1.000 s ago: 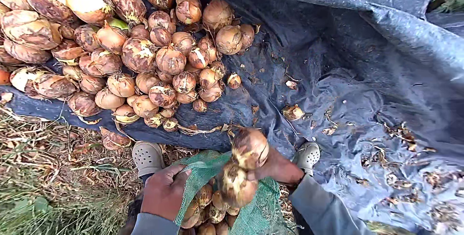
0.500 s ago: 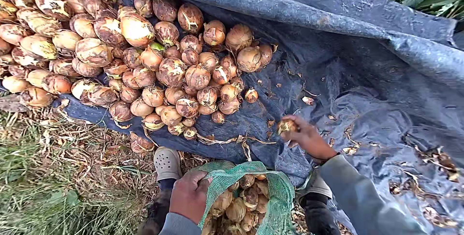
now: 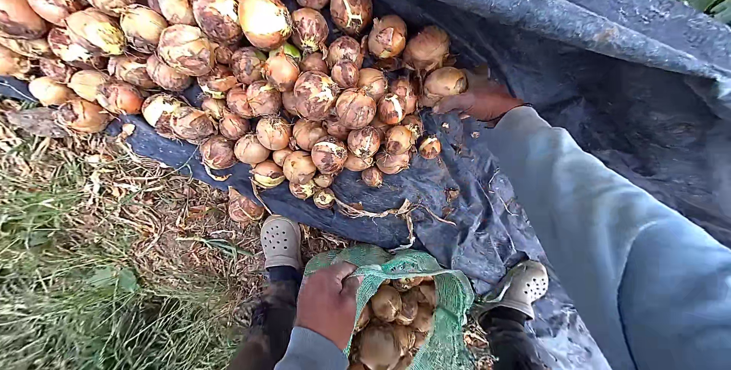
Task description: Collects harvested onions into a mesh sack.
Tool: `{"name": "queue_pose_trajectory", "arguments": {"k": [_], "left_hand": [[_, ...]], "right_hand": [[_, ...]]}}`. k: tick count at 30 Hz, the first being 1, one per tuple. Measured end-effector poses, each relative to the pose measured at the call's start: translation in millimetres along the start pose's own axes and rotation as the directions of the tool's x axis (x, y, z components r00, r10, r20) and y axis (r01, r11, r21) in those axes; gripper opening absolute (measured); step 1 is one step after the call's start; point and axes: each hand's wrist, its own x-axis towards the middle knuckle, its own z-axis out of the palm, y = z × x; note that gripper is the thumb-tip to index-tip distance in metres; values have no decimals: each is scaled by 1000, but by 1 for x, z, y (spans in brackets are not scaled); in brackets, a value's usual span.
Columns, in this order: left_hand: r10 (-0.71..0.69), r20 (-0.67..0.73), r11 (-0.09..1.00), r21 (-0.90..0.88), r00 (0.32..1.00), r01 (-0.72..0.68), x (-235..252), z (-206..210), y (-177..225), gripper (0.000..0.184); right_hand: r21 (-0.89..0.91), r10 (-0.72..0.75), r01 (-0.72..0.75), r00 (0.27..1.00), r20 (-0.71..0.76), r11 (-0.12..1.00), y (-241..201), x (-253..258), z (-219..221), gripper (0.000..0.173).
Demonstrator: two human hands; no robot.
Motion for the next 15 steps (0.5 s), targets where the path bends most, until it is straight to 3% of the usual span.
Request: {"name": "queue_pose_trajectory", "arguments": {"k": [3,5,6,7,8,9,10,11,12,13,15], "left_hand": [[-11,5,1000,-22,1000,11,3,-6,-1,18],[-16,5,1000,-24,1000,16,6,-10,-1,18],[-18,9,1000,-25,1000,18,6,-9,-2,19],[-19,16,999,-26,1000,19,5,-9,-2,19],[-13,20,1000,-21,1000,14,6,-9,0,19],[-8,22,1000,-10,1000,8,5,-9,0,20],[-4,23,1000,-1,1000,4,5,-8,1,20],[-2,26,1000,6,1000,2,4,-7,1,20],[1,23,1000,11,1000,-1,3,-5,1,19],[4,18,1000,14,1000,-4,3,-4,3,19],[9,3,1000,11,1000,-9,4,-1,3,18]], "right_hand": [[390,-54,65,998,-40,919,17,-78,17,82],[634,-183,16,963,198,773,28,-168,40,81],[627,-250,-85,869,427,775,34,-210,52,79],[489,-257,-141,708,658,861,34,-238,63,81],[336,-192,-153,578,793,929,27,-252,71,78],[223,-98,-147,584,806,964,21,-255,75,74],[156,-27,-122,699,715,980,17,-247,76,70],[146,9,-100,851,525,984,16,-229,78,69],[205,10,-76,952,306,976,16,-203,84,74],[298,20,-58,991,130,953,14,-169,91,80],[405,101,-74,994,-46,912,1,-102,108,95]]}}
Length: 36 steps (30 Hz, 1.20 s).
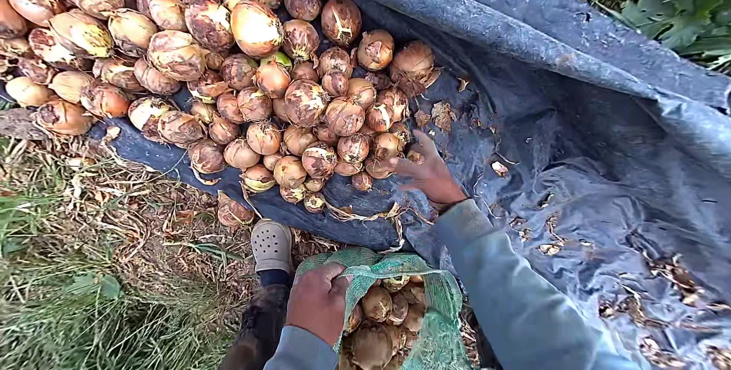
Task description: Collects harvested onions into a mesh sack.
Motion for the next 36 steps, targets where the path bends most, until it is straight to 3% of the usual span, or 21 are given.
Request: {"name": "queue_pose_trajectory", "arguments": {"k": [3,5,7,9,12,13,14,15,16,17,18,20,21,23,25,27,29,31,34,36], "left_hand": [[22,-39,1000,9,999,-21,-2,3,-3,18],[17,-23,1000,18,1000,-16,-4,4,-4,18],[17,-13,1000,16,1000,-17,-5,5,-2,18],[15,-18,1000,15,1000,-14,-4,1,-2,18],[17,-18,1000,6,1000,-17,-3,-1,-6,18],[18,-21,1000,-1,1000,-18,-2,-1,-7,18],[14,-19,1000,-8,1000,-14,-2,-2,-8,18],[13,-15,1000,-11,1000,-13,-1,-3,-8,19],[12,-7,1000,-11,1000,-12,-1,-4,-7,19],[7,5,1000,-7,1000,-7,-1,-4,-5,19],[3,12,1000,-2,1000,-3,-2,-4,-4,19],[6,10,1000,7,1000,-6,-3,-2,-2,19],[13,3,1000,5,1000,-13,-2,-1,-1,18],[24,-15,1000,6,1000,-24,1,1,-1,18],[20,-27,1000,6,999,-20,-1,3,-2,18],[16,-39,1000,2,999,-16,1,2,-4,17],[-11,-13,1000,-9,1000,11,0,1,-6,17],[-12,-9,1000,-21,1000,12,1,1,-6,17],[-9,-36,999,-37,999,8,0,0,-4,14],[-10,-53,999,-39,999,8,-3,2,-5,12]], "right_hand": [[-366,25,-74,991,-135,928,-13,49,34,105],[-454,16,-71,992,-123,888,-11,56,37,100],[-404,-45,23,998,-46,915,0,58,19,90],[-219,-130,130,991,15,967,5,39,-3,82],[-42,-203,212,966,159,976,2,-61,-29,86],[32,-205,206,926,318,978,2,-105,-35,85],[124,-176,129,817,549,984,4,-143,-37,81],[138,-138,50,642,754,989,7,-169,-34,78],[62,-72,36,519,852,997,10,-184,-28,73],[-47,9,59,531,847,997,12,-189,-26,66],[-175,63,110,644,762,978,12,-180,-27,59],[-462,-14,191,933,359,866,18,-128,-29,54],[-576,-101,185,979,174,796,24,-87,-29,59],[-694,-153,108,988,-3,711,28,-4,-26,72],[-740,-145,38,986,-80,671,33,48,-20,59],[-690,-122,-30,978,-171,724,27,66,-20,34],[-553,-73,-69,970,-231,830,18,56,-20,33],[-561,-55,-30,990,-133,827,6,39,-13,43],[-732,86,-28,995,42,681,-8,30,27,101],[-784,130,-69,991,16,617,-2,36,50,109]]}}
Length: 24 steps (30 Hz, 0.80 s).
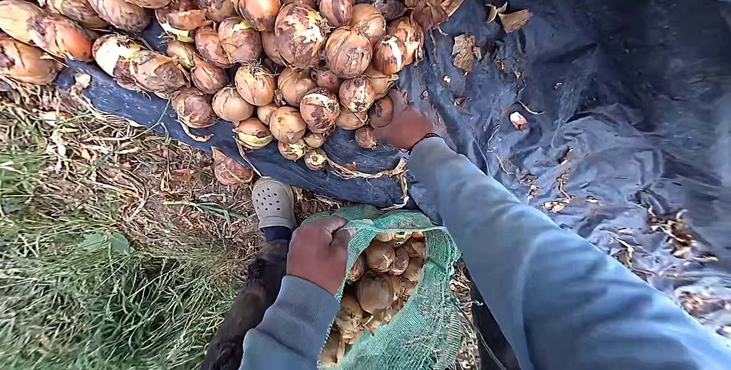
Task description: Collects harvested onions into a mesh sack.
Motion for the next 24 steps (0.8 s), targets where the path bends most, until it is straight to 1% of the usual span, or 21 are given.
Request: {"name": "queue_pose_trajectory", "arguments": {"k": [2,3,4,5,6,7,8,9,10,11,12,13,14,15,16,17,19,20,21,23,24], "left_hand": [[6,-16,1000,-9,1000,-7,3,2,-1,12],[5,-18,1000,-12,1000,-6,3,2,-2,13],[6,-20,1000,-10,1000,-6,3,1,-4,13],[11,-21,1000,-9,1000,-11,2,0,-6,13],[19,-24,1000,-11,1000,-19,2,-1,-7,13],[18,-23,1000,-16,1000,-18,3,-2,-8,13],[6,-19,1000,-22,1000,-7,4,-3,-6,13],[-8,-11,1000,-22,1000,8,3,-5,-6,13],[-12,-5,1000,-17,1000,12,2,-5,-5,13],[-16,4,1000,-16,1000,16,2,-6,-4,13],[-20,14,1000,-15,1000,20,3,-5,-2,14],[-21,24,1000,-15,999,21,2,-4,-2,14],[-20,32,1000,-15,999,20,1,-2,-1,14],[-20,37,1000,-13,999,20,2,0,-1,14],[-18,35,1000,-15,999,19,2,2,-2,14],[-12,26,1000,-13,1000,12,2,3,-2,14],[1,17,1000,2,1000,-1,1,5,-1,15],[8,18,1000,20,1000,-8,1,4,0,15],[9,19,999,37,1000,-9,1,3,0,15],[5,18,999,50,1000,-6,-2,4,-2,14],[3,24,999,51,1000,-4,-3,4,-3,13]], "right_hand": [[69,5,-3,999,-36,998,2,16,-1,103],[194,-23,35,998,-62,980,10,17,-1,100],[400,-67,103,992,-103,911,21,9,0,96],[637,-117,187,982,-151,748,32,-13,4,91],[831,-176,249,967,-185,497,41,-47,8,87],[943,-277,232,947,-163,240,49,-88,10,85],[982,-419,139,905,-72,130,60,-127,12,84],[978,-561,52,825,71,200,72,-158,14,84],[918,-625,32,742,243,394,78,-178,14,78],[810,-614,79,696,373,581,77,-185,14,64],[708,-539,127,744,396,695,72,-181,17,48],[638,-445,154,835,325,754,67,-168,24,42],[593,-352,176,915,196,786,60,-146,33,47],[550,-258,168,962,89,818,49,-117,40,61],[518,-176,141,984,19,844,32,-87,44,75],[498,-105,98,994,-14,862,11,-59,46,88],[522,36,-31,999,2,852,-34,-21,51,108],[551,117,-121,992,43,825,-55,-11,50,114],[575,192,-192,979,62,795,-70,-3,51,115],[603,282,-275,956,85,749,-78,7,57,108],[627,280,-273,956,91,730,-72,9,61,106]]}}
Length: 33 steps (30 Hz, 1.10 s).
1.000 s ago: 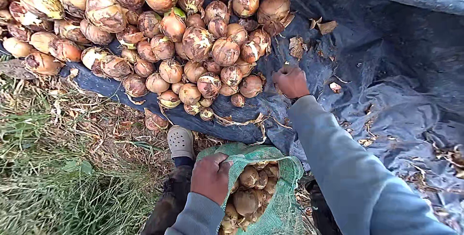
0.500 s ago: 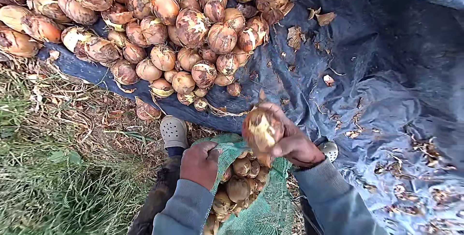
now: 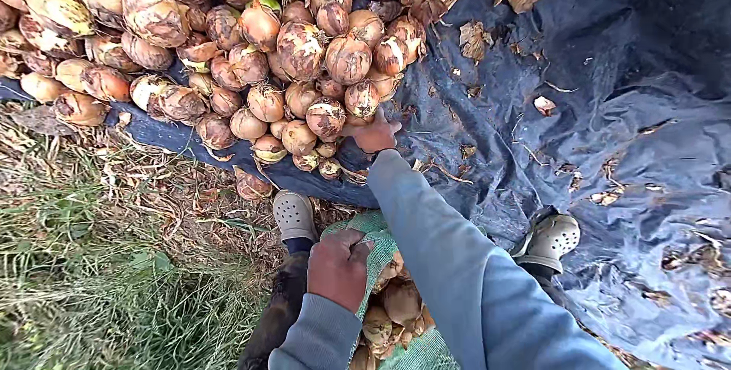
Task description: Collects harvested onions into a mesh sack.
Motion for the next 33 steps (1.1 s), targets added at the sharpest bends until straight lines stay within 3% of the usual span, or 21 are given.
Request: {"name": "queue_pose_trajectory", "arguments": {"k": [3,5,6,7,8,9,10,11,12,13,14,15,17,20,22,25,27,28,30,31,33], "left_hand": [[14,5,1000,-11,1000,-14,3,-5,0,15],[10,11,1000,-23,1000,-10,2,-9,-4,17],[7,15,999,-32,1000,-7,3,-10,-5,18],[7,15,999,-40,1000,-7,4,-12,-5,18],[4,19,999,-43,1000,-3,4,-15,-5,19],[-7,36,999,-40,999,8,3,-17,-4,20],[-16,58,999,-33,998,18,4,-20,-1,20],[-23,76,999,-26,997,25,5,-22,2,21],[-27,89,999,-23,996,30,4,-23,2,22],[-27,93,999,-27,995,30,4,-22,2,22],[-22,90,999,-32,996,25,3,-21,1,22],[-17,86,999,-37,996,20,3,-19,2,22],[-12,74,999,-52,997,16,3,-17,3,21],[-29,58,998,-61,998,33,4,-19,1,20],[-38,63,997,-59,997,42,4,-18,-2,18],[-37,94,997,-67,995,43,4,-20,-3,20],[-28,113,997,-65,993,36,4,-21,-3,21],[-23,115,997,-64,993,31,4,-20,-3,21],[-24,112,997,-66,993,32,4,-19,-2,21],[-33,110,997,-61,993,39,5,-20,0,21],[-50,96,997,-56,994,55,8,-22,1,19]], "right_hand": [[159,-128,114,989,77,981,30,0,-24,101],[482,-303,202,943,140,853,68,-50,-60,85],[666,-433,215,883,180,714,91,-85,-80,77],[798,-573,165,779,255,580,116,-118,-99,74],[833,-675,93,638,370,545,139,-146,-116,73],[770,-692,76,502,519,633,155,-167,-132,73],[602,-604,156,423,675,783,158,-179,-148,73],[386,-461,253,458,760,887,153,-181,-158,71],[190,-347,309,605,716,932,145,-176,-163,69],[55,-304,328,781,546,943,136,-159,-161,69],[-25,-310,336,893,328,942,128,-131,-155,73],[-88,-335,346,935,117,934,117,-96,-146,79],[-145,-349,329,926,-142,933,87,-23,-127,91],[-254,-329,263,906,-268,931,31,28,-90,87],[-207,-263,208,921,-288,956,14,30,-78,65],[97,-309,342,917,-252,935,21,7,-78,20],[82,-448,454,890,-83,887,17,-26,-72,18],[-1,-518,518,856,12,856,10,-42,-64,26],[-246,-520,545,838,164,802,-17,-61,-37,77],[-371,-478,520,854,205,769,-32,-61,-23,90],[-438,-455,512,859,236,739,-52,-45,-7,94]]}}
